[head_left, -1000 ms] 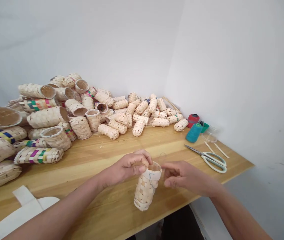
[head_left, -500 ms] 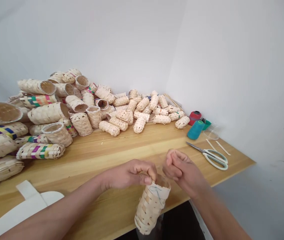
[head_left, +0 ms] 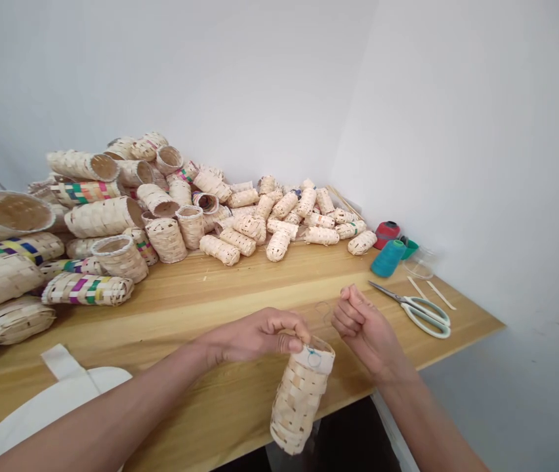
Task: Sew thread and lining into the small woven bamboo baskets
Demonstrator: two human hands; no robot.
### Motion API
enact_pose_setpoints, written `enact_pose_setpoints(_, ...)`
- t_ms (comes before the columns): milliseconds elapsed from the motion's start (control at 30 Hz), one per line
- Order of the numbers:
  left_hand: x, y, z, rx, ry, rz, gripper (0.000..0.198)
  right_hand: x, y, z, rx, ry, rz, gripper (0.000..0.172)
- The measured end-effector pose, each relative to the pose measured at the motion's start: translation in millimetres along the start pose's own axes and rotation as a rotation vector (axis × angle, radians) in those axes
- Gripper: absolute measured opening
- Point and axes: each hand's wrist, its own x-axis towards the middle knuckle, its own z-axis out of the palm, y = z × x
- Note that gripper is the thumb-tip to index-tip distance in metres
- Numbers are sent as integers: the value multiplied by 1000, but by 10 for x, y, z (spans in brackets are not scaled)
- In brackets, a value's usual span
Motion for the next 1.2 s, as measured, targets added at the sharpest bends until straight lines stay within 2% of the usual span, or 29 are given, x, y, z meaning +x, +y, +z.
enact_pose_setpoints(133, -1, -1, 0, -2, -1, 13, 34, 30, 24, -46, 82, 42, 19, 23)
enact_pose_setpoints(300, -8, 50, -6, -19, -61, 80, 33, 43, -67, -308, 143, 118, -55, 28)
enact_pose_setpoints(500, 4, 25, -14, -97, -2, 59, 29, 3, -256, -552, 165, 182, -107, 23)
enact_pose_setpoints(733, -20, -9, -34, -65, 25, 39, 25, 72, -456, -659, 193, 217, -146, 23)
enact_pose_setpoints(1000, -25, 17, -37, -145, -1, 25, 22, 177, -464, -646, 107, 213, -143, 24)
enact_pose_setpoints(1100, -46, -35, -74, -270, 86, 56, 17, 149, -556, -662, 31, 224, -104, 26)
enact_pose_setpoints(1200, -54, -83, -125, -469, 289, 112, 13, 34, -734, -706, -147, 249, -56, 26)
